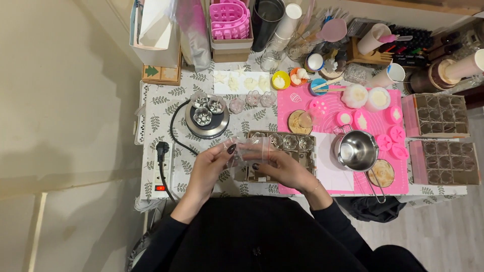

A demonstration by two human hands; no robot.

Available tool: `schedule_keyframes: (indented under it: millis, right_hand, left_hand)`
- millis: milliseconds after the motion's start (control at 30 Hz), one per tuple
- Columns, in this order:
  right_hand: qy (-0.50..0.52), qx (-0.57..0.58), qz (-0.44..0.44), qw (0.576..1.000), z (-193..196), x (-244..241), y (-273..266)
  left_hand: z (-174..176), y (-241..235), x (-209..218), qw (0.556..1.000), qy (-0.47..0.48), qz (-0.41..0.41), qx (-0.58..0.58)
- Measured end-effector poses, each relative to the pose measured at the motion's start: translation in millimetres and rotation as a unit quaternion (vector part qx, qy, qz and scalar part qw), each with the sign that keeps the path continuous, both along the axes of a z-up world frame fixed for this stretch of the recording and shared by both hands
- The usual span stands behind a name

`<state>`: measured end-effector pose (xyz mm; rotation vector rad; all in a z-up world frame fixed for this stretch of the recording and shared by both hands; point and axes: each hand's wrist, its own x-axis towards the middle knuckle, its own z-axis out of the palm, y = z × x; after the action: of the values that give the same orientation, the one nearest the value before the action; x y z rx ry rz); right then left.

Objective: The person handles small plastic candle cups at a craft table, placing them one at a time into a compartmentalized cardboard box, and works with a round pink silicone mold and small metal molds on a wax warmer, occasionally picking up and repositioning a clear plastic bag.

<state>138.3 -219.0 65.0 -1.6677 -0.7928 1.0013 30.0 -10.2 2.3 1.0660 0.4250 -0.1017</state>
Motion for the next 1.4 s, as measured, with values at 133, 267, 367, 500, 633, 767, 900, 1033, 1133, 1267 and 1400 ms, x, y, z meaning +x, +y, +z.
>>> schedule_keyframes:
  millis: [133, 267, 367, 500, 633, 767, 900, 1033, 1133, 1267, 1400]
  right_hand:
    - [-0.029, 0.01, 0.013, 0.999, -5.6, 2.5, -4.4]
    - [-0.112, 0.019, 0.024, 0.993, -16.2, 1.6, -13.6]
    - [-0.089, 0.008, 0.004, 0.996, -18.1, -4.2, -18.1]
    - [-0.043, 0.023, -0.009, 0.999, -22.6, -10.2, -27.6]
    - [-0.086, 0.003, -0.029, 0.996, -29.4, -8.6, -40.3]
    - [-0.111, 0.005, -0.045, 0.993, -31.1, -3.8, -55.0]
    - [-0.109, 0.027, -0.061, 0.992, -48.6, 1.7, -75.4]
    - [-0.149, 0.019, -0.054, 0.987, -46.4, 14.2, -89.7]
    - [-0.206, 0.009, -0.031, 0.978, -46.3, 25.5, -100.6]
    - [-0.179, -0.005, 0.004, 0.984, -46.5, 39.9, -112.2]
    - [-0.193, 0.039, 0.029, 0.98, -54.2, 53.6, -122.0]
  left_hand:
    - [-4.3, -8.0, 3.8, 0.999, 0.007, 0.003, 0.035]
    - [8.2, -13.8, 12.2, 0.997, 0.036, -0.02, 0.06]
    - [-0.5, -15.2, 12.7, 0.996, 0.043, -0.026, 0.078]
    - [-0.2, -18.8, 21.8, 0.996, 0.036, -0.063, 0.048]
    - [20.5, -42.3, 37.0, 0.994, 0.071, -0.066, 0.058]
    - [7.6, -62.9, 49.3, 0.997, 0.069, -0.044, 0.014]
    - [0.2, -85.0, 65.6, 0.997, 0.035, -0.016, 0.061]
    - [-3.9, -109.7, 77.0, 0.996, 0.082, 0.046, 0.006]
    - [-15.9, -121.3, 84.1, 0.991, 0.096, 0.088, -0.008]
    - [-5.1, -132.6, 93.3, 0.991, 0.104, 0.07, 0.044]
    - [-2.1, -140.6, 105.2, 0.987, 0.12, 0.044, 0.101]
